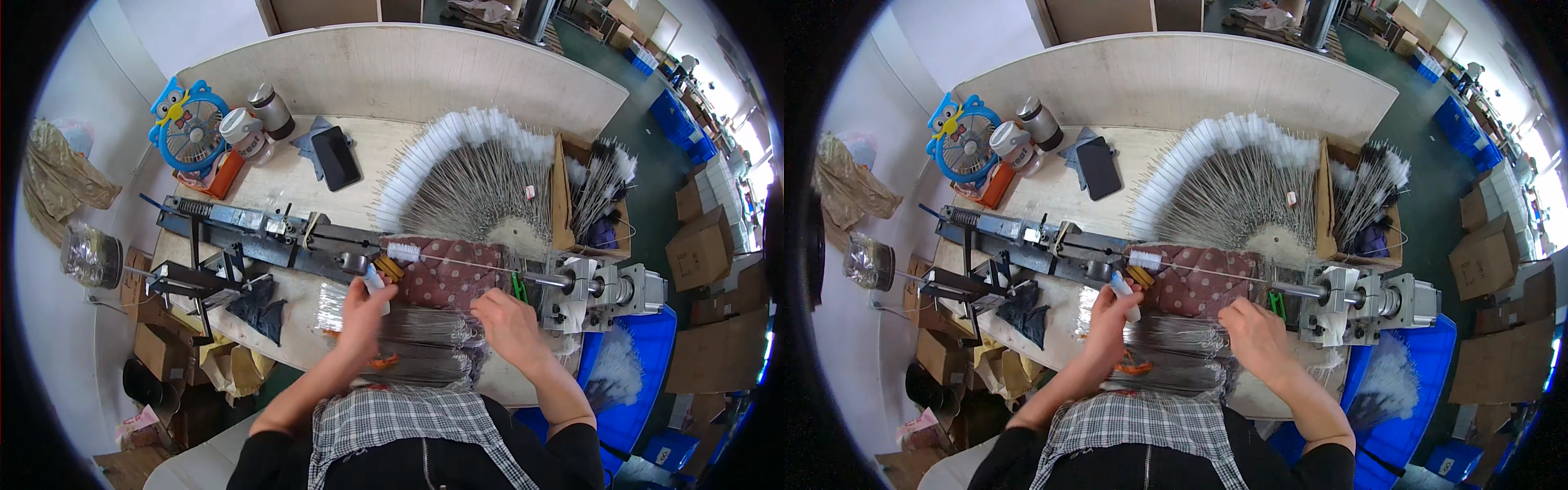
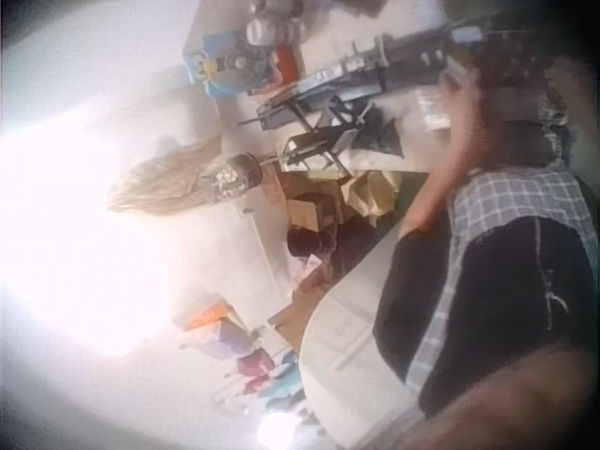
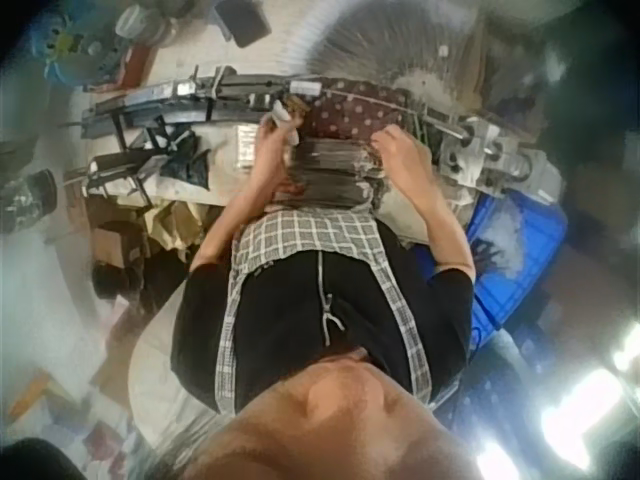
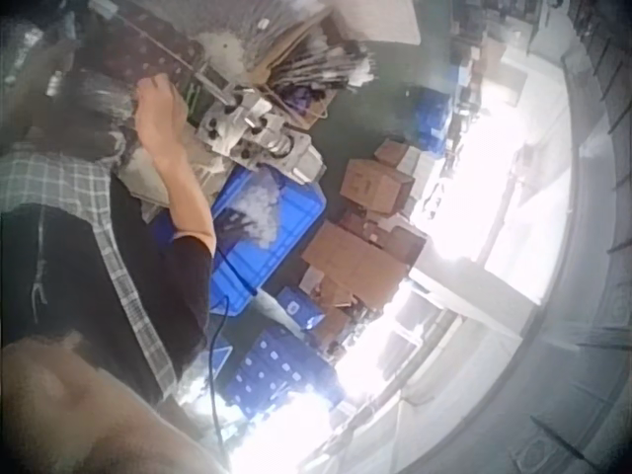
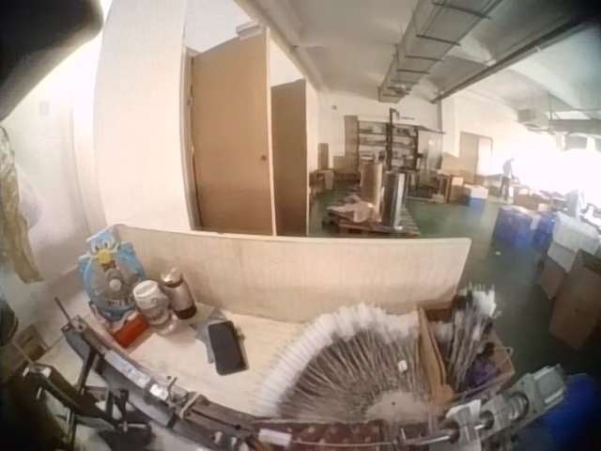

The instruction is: The person assembles small industrial brushes by hand, inserting white bristles into brush components using a jig.

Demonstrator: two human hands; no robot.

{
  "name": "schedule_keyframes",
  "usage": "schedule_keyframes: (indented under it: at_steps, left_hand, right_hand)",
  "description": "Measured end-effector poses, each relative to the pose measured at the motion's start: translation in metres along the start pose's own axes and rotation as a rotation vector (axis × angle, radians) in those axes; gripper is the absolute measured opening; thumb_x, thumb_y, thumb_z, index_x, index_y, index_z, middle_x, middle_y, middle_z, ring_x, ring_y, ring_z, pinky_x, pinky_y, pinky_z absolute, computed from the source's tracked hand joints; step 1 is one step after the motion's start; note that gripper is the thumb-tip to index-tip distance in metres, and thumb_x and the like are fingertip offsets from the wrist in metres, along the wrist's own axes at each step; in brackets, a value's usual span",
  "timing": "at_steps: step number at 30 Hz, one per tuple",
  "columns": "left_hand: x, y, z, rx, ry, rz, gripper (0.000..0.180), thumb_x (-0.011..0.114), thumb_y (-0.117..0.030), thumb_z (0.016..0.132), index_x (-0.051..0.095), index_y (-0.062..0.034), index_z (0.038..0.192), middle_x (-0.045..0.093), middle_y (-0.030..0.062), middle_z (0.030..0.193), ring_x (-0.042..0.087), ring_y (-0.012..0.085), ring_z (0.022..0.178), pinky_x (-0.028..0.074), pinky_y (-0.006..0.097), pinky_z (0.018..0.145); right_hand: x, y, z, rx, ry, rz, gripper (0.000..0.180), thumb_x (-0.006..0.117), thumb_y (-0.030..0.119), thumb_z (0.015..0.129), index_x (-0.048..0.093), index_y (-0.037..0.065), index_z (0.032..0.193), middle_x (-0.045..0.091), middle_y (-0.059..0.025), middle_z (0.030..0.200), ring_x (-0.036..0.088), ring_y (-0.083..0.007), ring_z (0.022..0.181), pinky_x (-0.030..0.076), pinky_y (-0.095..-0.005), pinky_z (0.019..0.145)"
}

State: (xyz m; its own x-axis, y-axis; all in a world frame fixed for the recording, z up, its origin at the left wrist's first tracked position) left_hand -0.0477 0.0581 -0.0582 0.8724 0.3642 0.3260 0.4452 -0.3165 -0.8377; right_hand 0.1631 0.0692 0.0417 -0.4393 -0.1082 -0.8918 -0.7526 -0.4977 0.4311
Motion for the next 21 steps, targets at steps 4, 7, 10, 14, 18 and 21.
schedule_keyframes:
  at_steps: [4, 7, 10, 14, 18, 21]
  left_hand:
    - [0.061, -0.033, -0.024, -0.106, 0.168, -0.409, 0.018, 0.061, -0.022, 0.086, 0.055, -0.0082, 0.096, 0.054, -0.0014, 0.078, 0.049, 0.0088, 0.067, 0.040, 0.027, 0.067]
    - [0.062, -0.076, -0.057, -0.609, 0.337, -0.902, 0.032, 0.052, -0.041, 0.091, 0.053, -0.0087, 0.093, 0.049, 0.0001, 0.066, 0.036, 0.0139, 0.044, 0.040, 0.031, 0.054]
    - [0.006, -0.078, -0.052, -0.241, 0.304, -0.499, 0.051, 0.037, -0.049, 0.095, 0.059, -0.0034, 0.094, 0.060, 0.0082, 0.073, 0.045, 0.0146, 0.045, 0.045, 0.030, 0.056]
    - [0.005, -0.060, -0.062, -0.219, 0.363, 0.059, 0.039, 0.042, -0.036, 0.097, 0.062, -0.0022, 0.092, 0.063, 0.0119, 0.079, 0.056, 0.0171, 0.059, 0.047, 0.028, 0.056]
    - [0.063, -0.067, -0.088, -0.136, 0.809, 0.236, 0.024, 0.053, -0.022, 0.093, 0.062, 0.0007, 0.097, 0.064, 0.0114, 0.086, 0.062, 0.0184, 0.069, 0.051, 0.027, 0.060]
    - [0.105, -0.075, -0.096, 0.265, 1.033, 0.441, 0.021, 0.060, -0.014, 0.088, 0.061, -0.0003, 0.104, 0.065, 0.0110, 0.088, 0.063, 0.0206, 0.072, 0.052, 0.029, 0.062]
  right_hand:
    - [0.005, -0.006, 0.000, 0.056, 0.032, -0.037, 0.011, 0.061, 0.008, 0.080, 0.060, 0.006, 0.090, 0.059, -0.0090, 0.082, 0.062, -0.0293, 0.076, 0.050, -0.0384, 0.062]
    - [0.008, -0.004, -0.005, 0.013, 0.084, -0.046, 0.016, 0.058, 0.005, 0.079, 0.057, 0.005, 0.095, 0.057, -0.0113, 0.081, 0.062, -0.0305, 0.073, 0.050, -0.0388, 0.062]
    - [0.000, 0.023, 0.003, -0.080, 0.193, -0.161, 0.019, 0.056, 0.001, 0.075, 0.054, 0.005, 0.093, 0.054, -0.0123, 0.081, 0.061, -0.0315, 0.069, 0.050, -0.0389, 0.061]
    - [-0.012, 0.034, 0.016, -0.009, 0.184, -0.260, 0.021, 0.055, -0.001, 0.071, 0.052, 0.005, 0.090, 0.051, -0.0122, 0.082, 0.059, -0.0301, 0.072, 0.049, -0.0375, 0.062]
    - [-0.070, 0.025, 0.035, -0.039, 0.034, -0.555, 0.023, 0.059, 0.002, 0.067, 0.050, 0.006, 0.088, 0.049, -0.0110, 0.085, 0.056, -0.0272, 0.076, 0.049, -0.0355, 0.061]
    - [-0.142, -0.002, 0.036, -0.076, -0.367, -0.446, 0.017, 0.054, -0.004, 0.075, 0.058, 0.004, 0.089, 0.058, -0.0111, 0.086, 0.060, -0.0259, 0.070, 0.048, -0.0355, 0.058]
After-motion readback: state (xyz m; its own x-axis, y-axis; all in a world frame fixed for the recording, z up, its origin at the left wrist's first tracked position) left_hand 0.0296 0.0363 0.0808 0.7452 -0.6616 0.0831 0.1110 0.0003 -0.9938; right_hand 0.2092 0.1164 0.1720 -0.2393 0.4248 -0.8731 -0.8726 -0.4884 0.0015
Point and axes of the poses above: each hand's wrist, its own z-axis towards the middle knuckle, its own x-axis out of the palm, y = z × x, the point moved 10 cm from there along z, towards the middle knuckle
